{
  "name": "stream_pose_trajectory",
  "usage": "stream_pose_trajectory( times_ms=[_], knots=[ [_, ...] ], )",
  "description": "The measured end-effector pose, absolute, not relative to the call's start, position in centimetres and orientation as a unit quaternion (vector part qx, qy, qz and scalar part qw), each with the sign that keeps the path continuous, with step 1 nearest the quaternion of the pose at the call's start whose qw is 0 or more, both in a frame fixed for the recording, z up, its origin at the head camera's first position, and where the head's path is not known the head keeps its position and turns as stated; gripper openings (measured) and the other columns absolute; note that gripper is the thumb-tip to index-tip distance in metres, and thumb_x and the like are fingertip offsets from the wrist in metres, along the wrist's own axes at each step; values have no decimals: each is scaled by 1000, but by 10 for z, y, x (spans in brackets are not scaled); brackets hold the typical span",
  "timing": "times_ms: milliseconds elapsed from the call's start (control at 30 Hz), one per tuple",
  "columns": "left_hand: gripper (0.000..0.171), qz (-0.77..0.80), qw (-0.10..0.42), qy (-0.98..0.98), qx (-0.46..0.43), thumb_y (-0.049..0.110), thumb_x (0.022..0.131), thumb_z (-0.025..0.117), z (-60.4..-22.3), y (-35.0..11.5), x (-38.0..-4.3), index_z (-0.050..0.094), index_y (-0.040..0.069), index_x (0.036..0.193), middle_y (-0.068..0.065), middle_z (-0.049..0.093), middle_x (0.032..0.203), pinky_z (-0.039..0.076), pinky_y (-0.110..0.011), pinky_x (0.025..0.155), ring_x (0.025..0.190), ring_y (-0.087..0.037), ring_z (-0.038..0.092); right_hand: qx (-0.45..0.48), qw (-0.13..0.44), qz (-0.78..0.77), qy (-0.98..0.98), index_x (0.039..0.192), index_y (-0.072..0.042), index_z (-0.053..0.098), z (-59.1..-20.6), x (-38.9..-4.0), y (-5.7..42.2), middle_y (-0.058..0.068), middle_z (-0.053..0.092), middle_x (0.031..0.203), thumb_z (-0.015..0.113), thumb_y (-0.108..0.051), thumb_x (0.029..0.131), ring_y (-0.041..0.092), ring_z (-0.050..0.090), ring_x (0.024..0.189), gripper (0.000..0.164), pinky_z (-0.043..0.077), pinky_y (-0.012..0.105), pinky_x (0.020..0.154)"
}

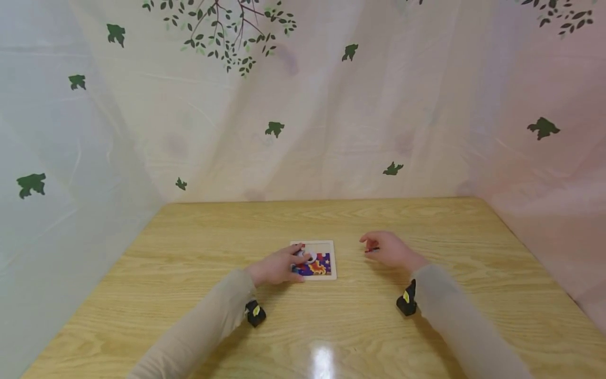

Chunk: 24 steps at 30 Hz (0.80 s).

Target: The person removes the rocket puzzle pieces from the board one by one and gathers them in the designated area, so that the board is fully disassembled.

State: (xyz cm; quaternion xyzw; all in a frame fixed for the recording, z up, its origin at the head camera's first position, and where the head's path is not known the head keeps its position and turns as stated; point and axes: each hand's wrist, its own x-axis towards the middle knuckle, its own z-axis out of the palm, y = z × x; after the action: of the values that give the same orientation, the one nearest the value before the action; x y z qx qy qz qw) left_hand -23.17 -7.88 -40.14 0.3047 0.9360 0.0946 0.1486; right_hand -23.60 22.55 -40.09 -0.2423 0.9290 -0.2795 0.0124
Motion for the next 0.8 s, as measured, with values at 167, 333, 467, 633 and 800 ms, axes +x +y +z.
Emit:
stream_pose_trajectory(
  times_ms=[167,333,467,633,800],
  knots=[
    [64,98,145,935,309,41,87,64,-401,-78,-232,42,21,143,-14,23,156,27,-38,115,141,-31,28,-250,16,-298,921,109,6,63,-401,-236,211,4,63,84,67,-5,85,15,57,79,26,51,30,70],
    [63,108,152,933,307,39,88,64,-399,-78,-234,42,20,143,-14,24,155,26,-39,115,141,-31,27,-238,25,-319,917,112,4,63,-398,-236,194,7,65,90,65,-8,88,17,58,84,27,52,37,77],
    [58,103,148,931,317,36,89,63,-396,-77,-235,45,19,142,-16,28,154,28,-40,114,140,-32,31,-224,38,-339,913,113,2,63,-399,-241,181,8,65,94,63,-10,90,20,59,88,27,51,42,82],
    [56,98,141,929,329,33,89,64,-392,-73,-239,47,17,140,-17,33,151,30,-39,113,137,-32,36,-216,57,-357,907,114,0,63,-400,-252,163,7,65,94,62,-13,91,21,60,90,26,51,40,82],
    [57,96,135,928,334,32,88,67,-390,-70,-242,49,13,138,-18,35,150,32,-39,112,135,-32,39,-213,78,-360,905,113,-2,64,-401,-260,147,8,65,96,62,-14,91,23,60,93,25,50,42,85]
  ],
)
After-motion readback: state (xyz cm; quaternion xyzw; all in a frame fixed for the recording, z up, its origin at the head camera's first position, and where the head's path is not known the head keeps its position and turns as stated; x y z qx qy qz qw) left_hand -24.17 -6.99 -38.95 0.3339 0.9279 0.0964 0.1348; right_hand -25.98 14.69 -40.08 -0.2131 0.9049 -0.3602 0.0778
